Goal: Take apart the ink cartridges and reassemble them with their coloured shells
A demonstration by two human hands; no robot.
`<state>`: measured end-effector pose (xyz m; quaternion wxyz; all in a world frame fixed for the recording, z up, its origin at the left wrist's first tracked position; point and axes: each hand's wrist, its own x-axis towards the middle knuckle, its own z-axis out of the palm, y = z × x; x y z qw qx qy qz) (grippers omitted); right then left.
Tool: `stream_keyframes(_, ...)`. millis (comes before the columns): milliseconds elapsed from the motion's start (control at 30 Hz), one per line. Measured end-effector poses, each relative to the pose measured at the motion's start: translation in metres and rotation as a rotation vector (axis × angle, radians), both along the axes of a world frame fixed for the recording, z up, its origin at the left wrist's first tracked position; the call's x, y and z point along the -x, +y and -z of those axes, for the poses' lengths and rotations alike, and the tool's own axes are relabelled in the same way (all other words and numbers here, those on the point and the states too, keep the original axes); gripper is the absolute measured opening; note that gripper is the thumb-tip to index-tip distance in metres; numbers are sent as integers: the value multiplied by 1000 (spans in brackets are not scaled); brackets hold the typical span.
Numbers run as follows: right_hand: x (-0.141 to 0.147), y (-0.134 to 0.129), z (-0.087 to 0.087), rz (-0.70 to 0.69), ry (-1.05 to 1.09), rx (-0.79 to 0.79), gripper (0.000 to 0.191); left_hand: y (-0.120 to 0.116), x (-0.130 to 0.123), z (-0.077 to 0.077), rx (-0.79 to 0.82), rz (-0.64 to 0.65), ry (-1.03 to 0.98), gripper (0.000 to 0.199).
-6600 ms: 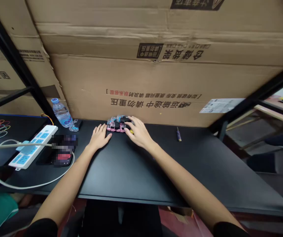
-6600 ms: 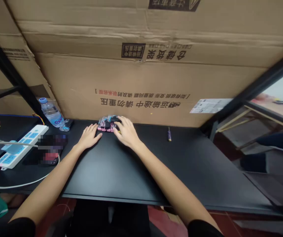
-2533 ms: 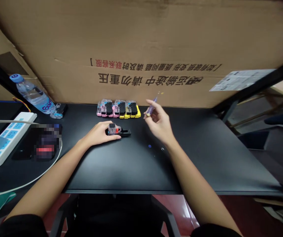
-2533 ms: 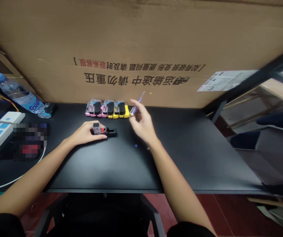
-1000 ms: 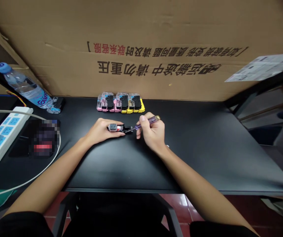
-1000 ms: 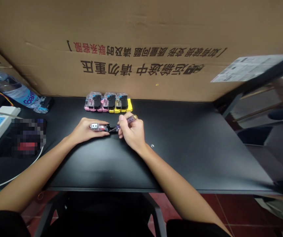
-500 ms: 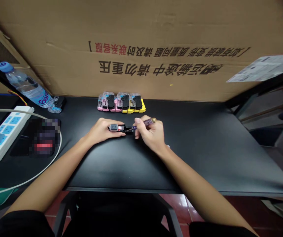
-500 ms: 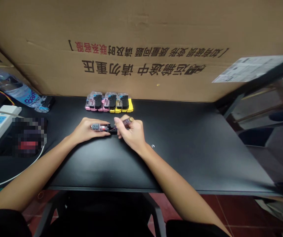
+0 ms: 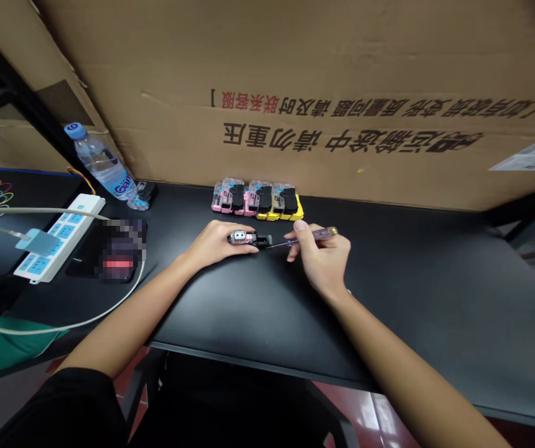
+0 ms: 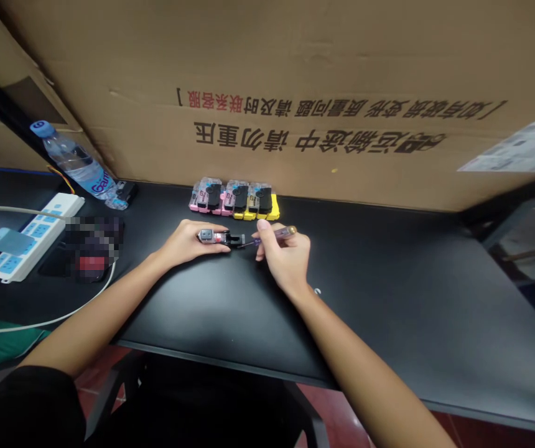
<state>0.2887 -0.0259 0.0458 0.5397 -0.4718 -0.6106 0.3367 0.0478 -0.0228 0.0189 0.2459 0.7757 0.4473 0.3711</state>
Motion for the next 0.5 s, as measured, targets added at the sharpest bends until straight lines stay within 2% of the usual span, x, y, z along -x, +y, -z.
stream_keyframes(233,-2,2,5,-37,-118,-33,61,3,3,2,-43,-87,33,44)
stream_keyframes(500,-5,5,11,-64,-149,-31,63,2,10,-2,-164,90,200,43)
